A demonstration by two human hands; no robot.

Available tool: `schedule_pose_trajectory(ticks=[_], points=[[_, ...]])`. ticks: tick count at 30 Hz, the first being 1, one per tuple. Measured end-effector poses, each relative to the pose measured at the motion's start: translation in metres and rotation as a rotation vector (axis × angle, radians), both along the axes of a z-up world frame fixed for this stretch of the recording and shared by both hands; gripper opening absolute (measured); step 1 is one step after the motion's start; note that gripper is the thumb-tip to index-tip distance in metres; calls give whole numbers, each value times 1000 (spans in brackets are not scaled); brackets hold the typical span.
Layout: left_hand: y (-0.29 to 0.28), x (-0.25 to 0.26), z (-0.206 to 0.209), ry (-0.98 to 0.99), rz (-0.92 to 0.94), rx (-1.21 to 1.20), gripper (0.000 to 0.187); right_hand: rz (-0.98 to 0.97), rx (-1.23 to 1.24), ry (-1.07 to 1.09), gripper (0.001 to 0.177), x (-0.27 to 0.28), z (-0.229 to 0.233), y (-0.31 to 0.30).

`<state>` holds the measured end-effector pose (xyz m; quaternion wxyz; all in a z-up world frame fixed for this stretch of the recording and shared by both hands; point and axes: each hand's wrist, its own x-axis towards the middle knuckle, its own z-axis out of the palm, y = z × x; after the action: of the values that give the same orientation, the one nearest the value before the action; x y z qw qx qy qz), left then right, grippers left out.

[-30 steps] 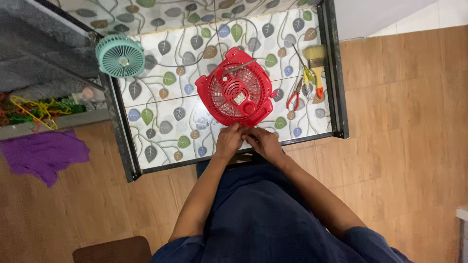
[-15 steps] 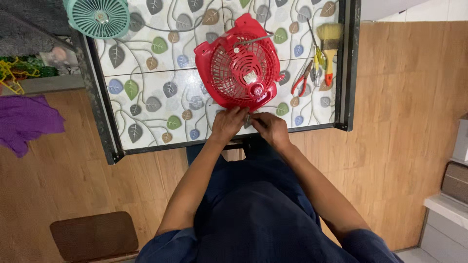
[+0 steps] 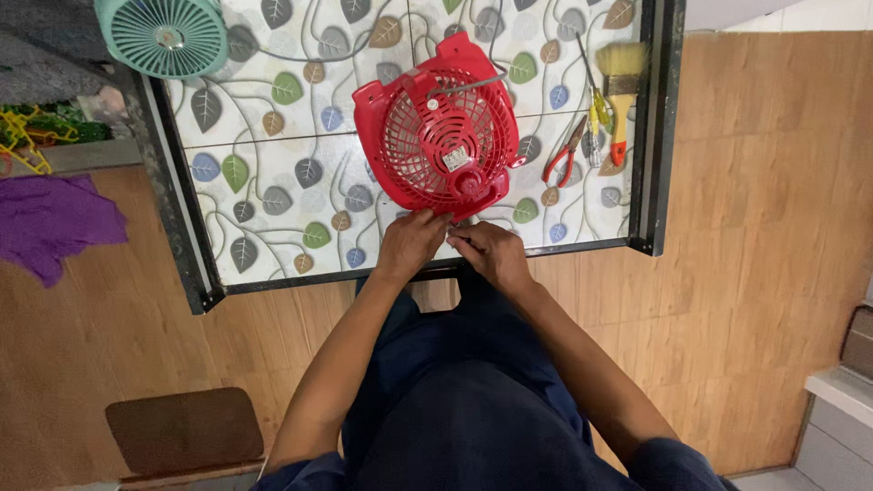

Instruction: The person uses a screwdriver to loosen and remove screws from the back of a red portable fan placed on a tiled table. They repeatedly adjust the fan and handle the screwdriver while working on the same fastener area.

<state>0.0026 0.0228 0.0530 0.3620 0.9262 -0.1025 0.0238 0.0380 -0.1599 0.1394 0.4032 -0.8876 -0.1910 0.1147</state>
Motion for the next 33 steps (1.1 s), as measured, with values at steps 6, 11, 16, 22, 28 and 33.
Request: schedule_pose_trajectory(ticks=[6, 11, 16, 22, 28, 33], points=[[2, 2, 11, 57, 4, -26, 31, -4, -28, 2, 19, 2, -4, -1], [1, 2, 16, 43, 20, -28, 32, 38, -43, -41, 19, 0, -8, -5], [-2, 0, 15, 66, 41, -48, 31, 20, -101, -65, 21, -7, -9, -6], [-5, -2, 16, 47, 70, -95, 36, -111, -91, -31, 30, -12, -12, -4], [-11, -2, 10, 16, 89, -112, 37, -96, -194, -218, 34, -11, -18, -8], [-15, -1, 0, -3, 61, -117, 40, 86, -253, -386, 18, -13, -12, -10]])
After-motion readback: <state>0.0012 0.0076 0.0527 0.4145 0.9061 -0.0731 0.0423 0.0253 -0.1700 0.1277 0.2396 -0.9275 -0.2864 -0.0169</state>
